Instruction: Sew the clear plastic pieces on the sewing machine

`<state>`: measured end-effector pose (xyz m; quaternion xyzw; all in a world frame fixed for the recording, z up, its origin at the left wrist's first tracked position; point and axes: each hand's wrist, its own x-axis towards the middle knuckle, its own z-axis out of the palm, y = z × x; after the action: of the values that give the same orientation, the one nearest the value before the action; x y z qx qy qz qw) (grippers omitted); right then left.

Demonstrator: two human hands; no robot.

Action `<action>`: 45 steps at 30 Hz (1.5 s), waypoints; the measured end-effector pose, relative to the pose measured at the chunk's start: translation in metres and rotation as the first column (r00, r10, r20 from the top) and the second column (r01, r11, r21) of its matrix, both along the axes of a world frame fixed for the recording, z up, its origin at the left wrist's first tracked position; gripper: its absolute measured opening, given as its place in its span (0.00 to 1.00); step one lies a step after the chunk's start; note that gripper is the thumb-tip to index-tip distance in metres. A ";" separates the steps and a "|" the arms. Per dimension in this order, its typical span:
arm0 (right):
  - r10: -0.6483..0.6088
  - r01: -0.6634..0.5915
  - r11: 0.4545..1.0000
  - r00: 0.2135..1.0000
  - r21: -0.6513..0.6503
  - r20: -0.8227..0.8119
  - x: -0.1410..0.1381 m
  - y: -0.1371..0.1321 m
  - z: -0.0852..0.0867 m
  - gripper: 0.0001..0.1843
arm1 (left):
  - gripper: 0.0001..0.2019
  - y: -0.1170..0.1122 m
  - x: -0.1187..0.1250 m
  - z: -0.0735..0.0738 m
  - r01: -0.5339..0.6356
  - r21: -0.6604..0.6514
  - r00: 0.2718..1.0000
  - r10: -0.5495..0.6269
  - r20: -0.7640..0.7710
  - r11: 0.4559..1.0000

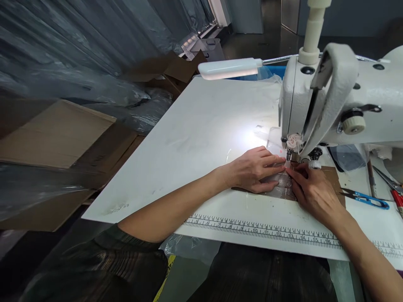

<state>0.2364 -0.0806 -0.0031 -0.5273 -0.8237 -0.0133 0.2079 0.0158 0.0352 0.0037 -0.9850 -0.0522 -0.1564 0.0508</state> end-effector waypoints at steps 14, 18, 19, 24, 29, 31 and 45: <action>0.013 -0.013 1.000 1.000 0.006 -0.026 0.001 0.001 -0.002 0.21 | 0.22 -0.004 0.008 0.004 -0.192 0.058 0.977 0.197 -0.077 0.980; -0.013 0.013 1.000 1.000 0.004 0.006 -0.001 0.003 -0.003 0.22 | 0.22 -0.003 0.012 0.003 -0.235 0.035 0.968 0.237 -0.078 0.971; -0.017 0.017 1.000 1.000 -0.003 0.009 -0.001 0.004 -0.003 0.22 | 0.22 -0.003 0.012 0.003 -0.242 0.022 0.967 0.243 -0.074 0.970; 0.010 -0.012 0.999 0.999 -0.052 -0.053 0.003 0.005 -0.001 0.21 | 0.21 0.002 0.009 0.001 -0.243 -0.067 0.970 0.240 -0.044 0.968; -0.026 -0.007 0.990 0.972 -0.143 -0.232 0.012 0.007 0.004 0.21 | 0.20 0.014 -0.003 0.017 -0.224 -0.144 0.974 0.227 0.005 0.964; -0.043 -0.014 0.980 0.958 -0.196 -0.285 0.017 0.009 0.007 0.21 | 0.18 0.015 -0.006 0.026 -0.213 -0.165 0.975 0.220 0.025 0.963; -0.011 -0.044 0.954 0.983 -0.297 -0.182 0.016 0.028 0.027 0.17 | 0.14 -0.024 -0.011 0.010 -0.044 -0.065 0.997 0.040 -0.062 0.997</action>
<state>0.2529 -0.0526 0.0235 -0.5448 -0.7982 0.1618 0.1998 0.0050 0.0113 0.0138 -0.9891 -0.0765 -0.1238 0.0230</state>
